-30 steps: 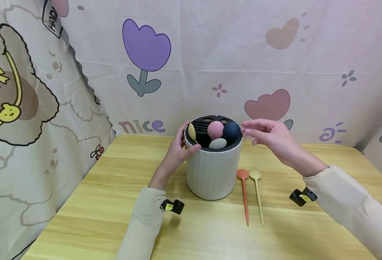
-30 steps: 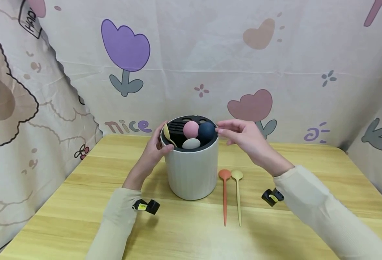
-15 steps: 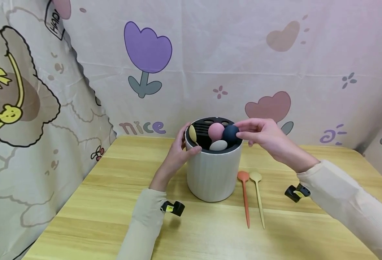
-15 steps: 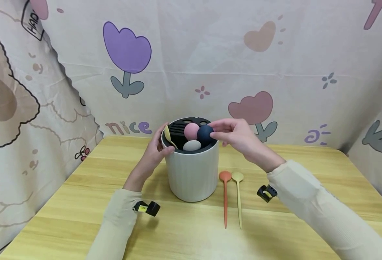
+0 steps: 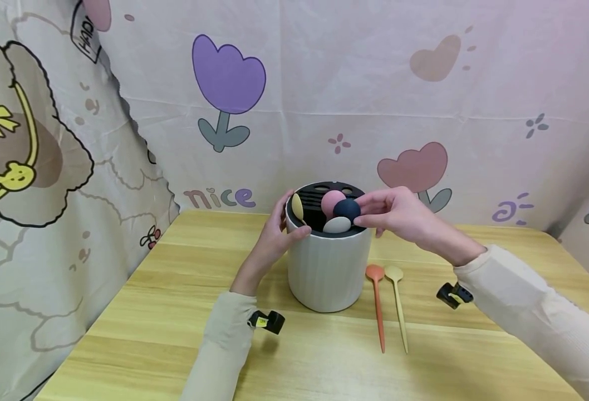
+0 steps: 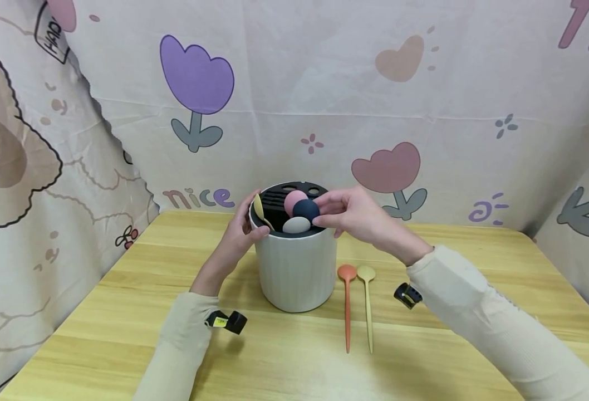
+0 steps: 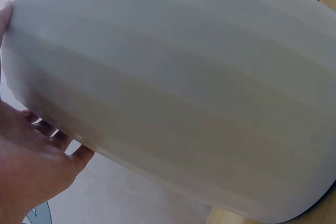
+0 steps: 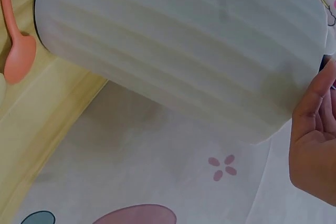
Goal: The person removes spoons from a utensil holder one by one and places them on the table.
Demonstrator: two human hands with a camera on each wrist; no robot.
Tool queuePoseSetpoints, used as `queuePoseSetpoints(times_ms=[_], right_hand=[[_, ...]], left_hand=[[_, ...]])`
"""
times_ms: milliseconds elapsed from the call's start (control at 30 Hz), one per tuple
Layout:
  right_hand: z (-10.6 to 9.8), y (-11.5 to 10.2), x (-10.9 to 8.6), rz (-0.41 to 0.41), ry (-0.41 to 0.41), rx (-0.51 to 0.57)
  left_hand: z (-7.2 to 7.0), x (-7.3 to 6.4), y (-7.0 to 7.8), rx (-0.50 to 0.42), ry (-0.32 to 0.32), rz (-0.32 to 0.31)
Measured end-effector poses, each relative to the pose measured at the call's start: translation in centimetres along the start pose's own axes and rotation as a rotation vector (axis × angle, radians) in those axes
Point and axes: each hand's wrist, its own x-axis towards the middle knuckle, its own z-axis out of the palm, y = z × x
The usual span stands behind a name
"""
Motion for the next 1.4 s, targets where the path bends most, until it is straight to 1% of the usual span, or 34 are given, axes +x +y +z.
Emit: queuePoseSetpoints(times_ms=[167, 433, 567, 700, 767, 867, 1000, 1067, 1133, 1233, 1400], right_hand=[[0.3, -0.1, 0.0, -0.016, -0.002, -0.008], [-0.1, -0.8, -0.1, -0.001, 0.048, 0.009], [-0.6, -1.3, -0.1, -0.035, 0.06, 0.033], [-1.6, -2.1, -0.2, -0.108, 0.099, 0.053], [-2.3, -2.7, -0.2, -0.148, 0.126, 0.09], [-3.6, -3.8, -0.4, -0.186, 0.17, 0.179], [-5.4, -4.9, -0.8, -0.261, 0.218, 0.372], [-6.2, -5.2, -0.9, -0.322, 0.225, 0.464], [-6.8, -5.4, -1.0, -0.363, 0.216, 0.538], [-7.4, -5.6, -1.1, -0.392, 0.219, 0.594], [-8.1, -5.7, -1.6, -0.407, 0.264, 0.664]], left_hand=[[-0.1, -0.1, -0.1, 0.003, 0.0, -0.006], [-0.1, 0.0, -0.2, 0.002, 0.0, 0.002], [-0.1, 0.1, -0.2, 0.004, 0.008, 0.003], [0.0, 0.2, -0.2, -0.003, 0.011, 0.011], [0.0, 0.2, -0.2, -0.005, 0.012, 0.012], [0.1, 0.2, -0.2, -0.006, 0.015, 0.01], [0.1, 0.3, -0.3, -0.005, 0.008, 0.013], [0.1, 0.3, -0.3, -0.006, 0.005, 0.014], [0.1, 0.3, -0.3, -0.005, 0.007, 0.013], [0.0, 0.3, -0.3, -0.004, 0.009, 0.019], [0.0, 0.3, -0.4, -0.008, 0.006, 0.017]])
